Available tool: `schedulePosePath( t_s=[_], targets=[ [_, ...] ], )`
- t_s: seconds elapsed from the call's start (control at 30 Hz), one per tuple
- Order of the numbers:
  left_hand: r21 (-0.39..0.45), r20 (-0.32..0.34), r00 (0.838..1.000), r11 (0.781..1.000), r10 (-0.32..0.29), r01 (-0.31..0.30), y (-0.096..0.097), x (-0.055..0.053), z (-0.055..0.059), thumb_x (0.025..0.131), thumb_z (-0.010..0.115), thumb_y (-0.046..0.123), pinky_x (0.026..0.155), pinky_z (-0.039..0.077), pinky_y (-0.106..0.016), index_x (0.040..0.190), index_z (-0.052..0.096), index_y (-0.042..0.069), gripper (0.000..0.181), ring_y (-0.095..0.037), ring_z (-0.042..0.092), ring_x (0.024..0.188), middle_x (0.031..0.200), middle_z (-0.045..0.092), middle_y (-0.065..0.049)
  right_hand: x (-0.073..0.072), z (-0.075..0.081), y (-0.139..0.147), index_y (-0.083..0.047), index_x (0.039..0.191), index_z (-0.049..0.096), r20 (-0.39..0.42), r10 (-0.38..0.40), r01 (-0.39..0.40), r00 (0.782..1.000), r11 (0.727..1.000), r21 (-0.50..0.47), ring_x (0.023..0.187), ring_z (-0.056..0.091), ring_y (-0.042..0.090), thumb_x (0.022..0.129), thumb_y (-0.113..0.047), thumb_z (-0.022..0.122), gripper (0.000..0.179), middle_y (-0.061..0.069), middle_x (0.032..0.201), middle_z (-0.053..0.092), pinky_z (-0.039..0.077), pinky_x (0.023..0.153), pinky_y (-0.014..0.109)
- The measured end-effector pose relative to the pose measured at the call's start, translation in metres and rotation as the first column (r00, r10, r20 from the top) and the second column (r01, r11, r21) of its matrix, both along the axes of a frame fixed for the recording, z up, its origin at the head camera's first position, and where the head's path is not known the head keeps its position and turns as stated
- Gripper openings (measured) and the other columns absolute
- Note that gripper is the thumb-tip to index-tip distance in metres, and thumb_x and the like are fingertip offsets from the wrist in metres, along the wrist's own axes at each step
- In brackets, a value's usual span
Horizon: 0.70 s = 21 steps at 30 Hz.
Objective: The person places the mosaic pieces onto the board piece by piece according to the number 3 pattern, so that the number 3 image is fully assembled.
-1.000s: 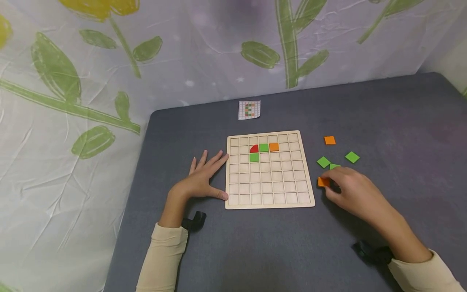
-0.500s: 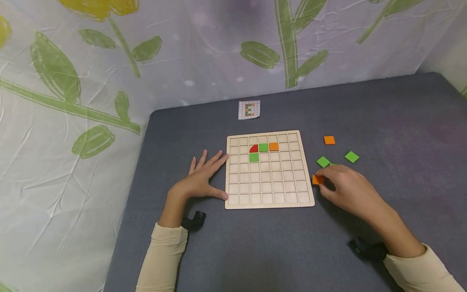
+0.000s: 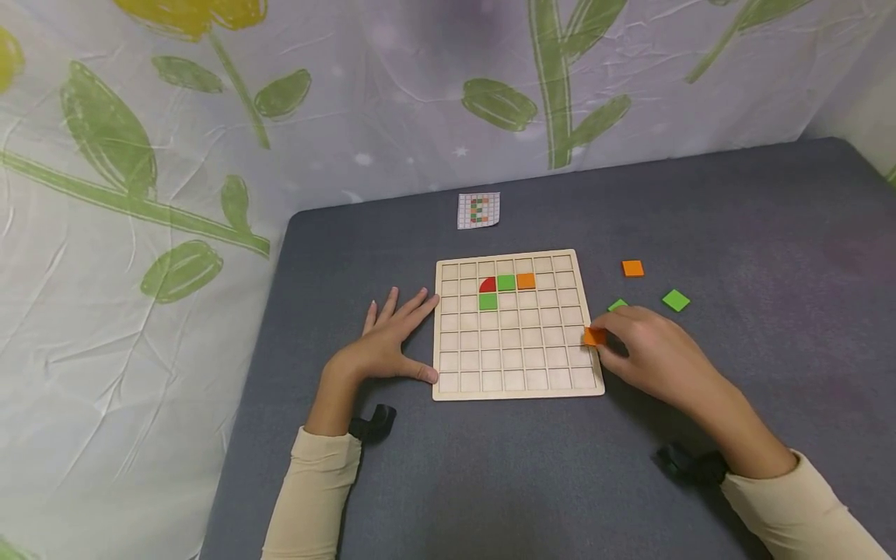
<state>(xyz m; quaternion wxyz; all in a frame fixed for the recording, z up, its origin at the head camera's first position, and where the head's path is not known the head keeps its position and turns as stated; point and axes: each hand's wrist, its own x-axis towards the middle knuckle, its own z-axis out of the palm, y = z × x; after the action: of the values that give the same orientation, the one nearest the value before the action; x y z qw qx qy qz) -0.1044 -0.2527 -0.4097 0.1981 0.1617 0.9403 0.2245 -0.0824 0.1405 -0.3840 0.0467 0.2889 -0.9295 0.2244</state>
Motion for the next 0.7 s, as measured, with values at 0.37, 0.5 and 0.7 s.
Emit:
schedulePosePath(
  t_s=[0.37, 0.5, 0.7],
  targets=[
    [-0.007, -0.004, 1.0, 1.0, 0.001, -0.001, 0.0, 0.0, -0.001, 0.063, 0.089, 0.06, 0.115, -0.016, -0.055, 0.163, 0.015, 0.03, 0.127, -0.03, -0.017, 0.15, 0.168, 0.007, 0.002, -0.007, 0.001, -0.011, -0.004, 0.095, 0.073, -0.085, 0.066, -0.07, 0.994, 0.997, -0.045, 0.079, 0.061, 0.02, 0.079, 0.0, 0.076, 0.017, 0.004, 0.089, 0.068, 0.05, 0.065, 0.04],
    [-0.009, -0.003, 1.0, 1.0, 0.002, -0.002, 0.0, -0.001, -0.002, 0.063, 0.089, 0.06, 0.114, -0.017, -0.056, 0.163, 0.015, 0.03, 0.128, -0.031, -0.017, 0.15, 0.168, 0.007, 0.002, -0.009, 0.003, -0.014, -0.004, 0.095, 0.073, -0.07, 0.066, -0.069, 0.995, 0.997, -0.031, 0.078, 0.06, 0.021, 0.078, 0.001, 0.076, 0.018, 0.005, 0.09, 0.068, 0.049, 0.064, 0.039],
    [-0.006, -0.006, 1.0, 1.0, 0.003, -0.003, -0.001, -0.001, -0.002, 0.064, 0.089, 0.059, 0.114, -0.016, -0.056, 0.163, 0.015, 0.03, 0.127, -0.031, -0.017, 0.15, 0.168, 0.007, 0.002, -0.011, 0.006, -0.02, -0.003, 0.095, 0.073, -0.032, 0.077, -0.078, 0.996, 0.997, -0.018, 0.08, 0.06, 0.022, 0.079, 0.0, 0.077, 0.017, 0.007, 0.091, 0.069, 0.05, 0.067, 0.041]
  ],
)
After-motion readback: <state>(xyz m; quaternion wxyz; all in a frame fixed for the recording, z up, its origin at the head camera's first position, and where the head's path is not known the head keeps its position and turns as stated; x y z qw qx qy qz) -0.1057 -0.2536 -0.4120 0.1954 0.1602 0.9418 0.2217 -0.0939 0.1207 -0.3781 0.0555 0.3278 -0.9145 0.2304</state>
